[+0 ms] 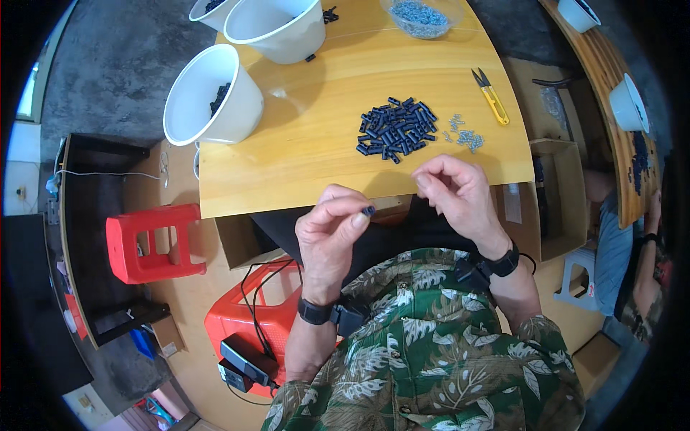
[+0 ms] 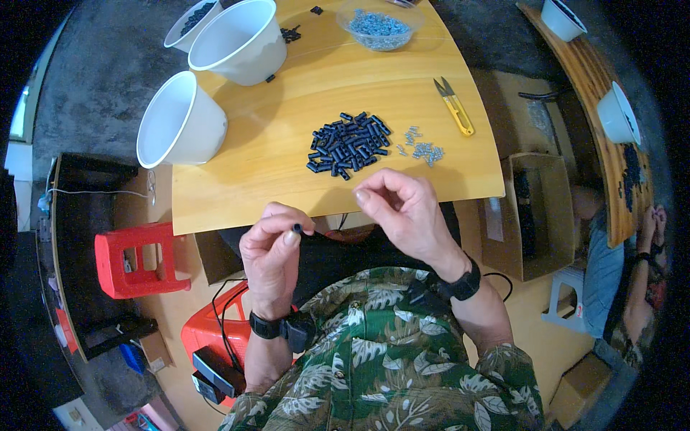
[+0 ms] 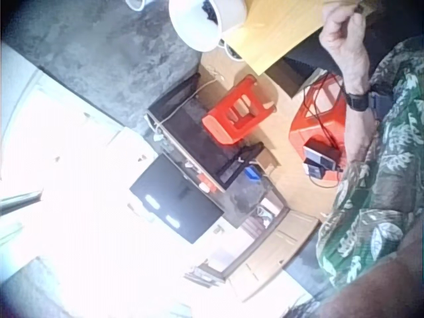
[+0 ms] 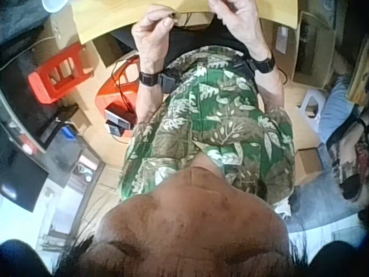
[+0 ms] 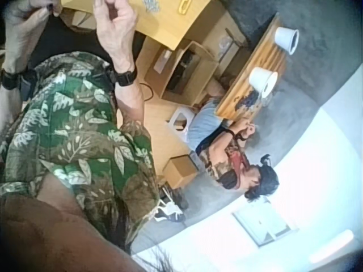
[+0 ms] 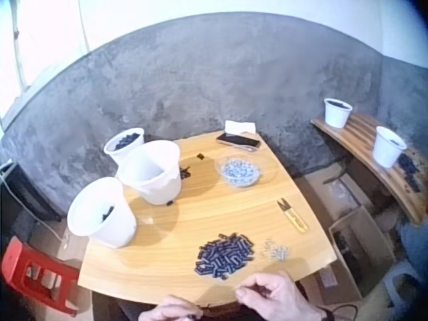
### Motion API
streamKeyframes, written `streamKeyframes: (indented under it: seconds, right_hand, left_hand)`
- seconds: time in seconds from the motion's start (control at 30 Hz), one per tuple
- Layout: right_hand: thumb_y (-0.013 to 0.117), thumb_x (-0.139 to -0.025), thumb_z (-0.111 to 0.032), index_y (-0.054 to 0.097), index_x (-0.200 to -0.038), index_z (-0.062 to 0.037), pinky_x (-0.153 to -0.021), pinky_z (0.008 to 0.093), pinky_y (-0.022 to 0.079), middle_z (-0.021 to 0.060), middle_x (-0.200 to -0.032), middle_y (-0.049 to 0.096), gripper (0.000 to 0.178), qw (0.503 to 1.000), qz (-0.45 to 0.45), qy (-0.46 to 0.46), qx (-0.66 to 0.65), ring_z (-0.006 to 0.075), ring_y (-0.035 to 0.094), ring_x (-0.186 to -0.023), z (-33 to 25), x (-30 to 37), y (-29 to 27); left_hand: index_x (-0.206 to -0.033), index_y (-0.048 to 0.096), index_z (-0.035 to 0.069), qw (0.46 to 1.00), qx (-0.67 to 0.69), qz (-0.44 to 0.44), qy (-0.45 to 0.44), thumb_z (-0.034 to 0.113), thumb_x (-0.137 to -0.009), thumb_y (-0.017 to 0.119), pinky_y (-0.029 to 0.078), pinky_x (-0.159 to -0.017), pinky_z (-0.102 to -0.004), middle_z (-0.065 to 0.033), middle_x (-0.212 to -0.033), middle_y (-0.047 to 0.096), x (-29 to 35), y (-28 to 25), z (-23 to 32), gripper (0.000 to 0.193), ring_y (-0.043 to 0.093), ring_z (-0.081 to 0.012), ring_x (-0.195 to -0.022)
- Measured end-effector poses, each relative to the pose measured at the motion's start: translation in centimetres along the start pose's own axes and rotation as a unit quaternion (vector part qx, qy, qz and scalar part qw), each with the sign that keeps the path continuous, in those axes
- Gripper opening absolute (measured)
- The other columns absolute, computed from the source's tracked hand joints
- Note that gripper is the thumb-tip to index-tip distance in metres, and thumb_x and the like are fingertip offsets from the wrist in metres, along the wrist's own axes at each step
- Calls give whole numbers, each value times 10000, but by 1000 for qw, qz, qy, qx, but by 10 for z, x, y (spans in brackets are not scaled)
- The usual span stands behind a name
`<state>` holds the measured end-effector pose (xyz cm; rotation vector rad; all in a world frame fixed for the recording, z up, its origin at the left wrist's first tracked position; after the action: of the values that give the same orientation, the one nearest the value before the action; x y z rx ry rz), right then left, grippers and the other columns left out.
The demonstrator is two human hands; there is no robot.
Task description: Assembling small metal clips onto black plastic components by hand.
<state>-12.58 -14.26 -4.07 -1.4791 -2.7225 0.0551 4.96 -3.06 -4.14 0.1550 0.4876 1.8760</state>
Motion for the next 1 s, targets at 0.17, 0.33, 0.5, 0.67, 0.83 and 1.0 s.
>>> streamKeyframes:
  seconds: [0.17,0.33,0.5,0.67,0.83,1.0]
  right_hand:
    - [673,-940,-113,657,-929,-16,-563,171,416,-50,-758,607,99,988,-82,47,-126,-1,517,-649,-35,29,18]
    - [712,-874,-35,663,-870,4,-530,201,427,3,-735,645,62,997,-64,-26,-31,28,555,-625,-37,30,24]
    - [706,-890,-58,648,-846,5,-534,226,448,31,-718,642,96,995,-24,-66,65,51,573,-622,-29,33,23]
    - [711,-884,-60,623,-822,3,-523,253,448,58,-694,627,125,988,-9,-110,106,93,582,-601,-25,32,19]
    - [724,-861,-59,640,-837,-12,-537,260,453,54,-697,619,99,985,4,-117,125,111,586,-603,-30,29,10]
    - [719,-814,-29,683,-857,-28,-643,329,496,85,-816,606,56,900,198,-180,344,223,620,-736,-20,5,-26]
  left_hand:
    - [-953,714,-10,999,-43,-7,5,-41,-821,715,466,-830,-279,-92,-958,657,10,16,6,135,592,-175,-906]
    - [-953,707,4,952,-295,-40,70,-39,-799,733,481,-731,-284,-88,-913,665,15,29,18,163,617,-193,-833]
    - [-959,700,19,905,-410,-7,111,-43,-771,755,491,-694,-296,-95,-914,662,21,40,16,206,624,-215,-814]
    - [-965,689,16,857,-484,-40,172,-69,-734,758,511,-690,-333,-113,-906,663,18,45,10,256,629,-261,-798]
    - [-956,678,12,857,-484,-41,172,-82,-733,745,511,-684,-338,-120,-880,655,17,47,10,252,628,-267,-779]
    - [-943,672,11,872,-465,-17,150,-89,-745,730,508,-678,-335,-120,-861,649,18,43,11,229,630,-263,-759]
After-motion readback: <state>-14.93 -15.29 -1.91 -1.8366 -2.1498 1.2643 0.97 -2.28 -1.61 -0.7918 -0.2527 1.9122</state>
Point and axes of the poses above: each hand's wrist, its own x-axis away from the middle knuckle, its own y-axis out of the palm, z = x × y, the point moved 3 cm from there along -x, towards the middle knuckle
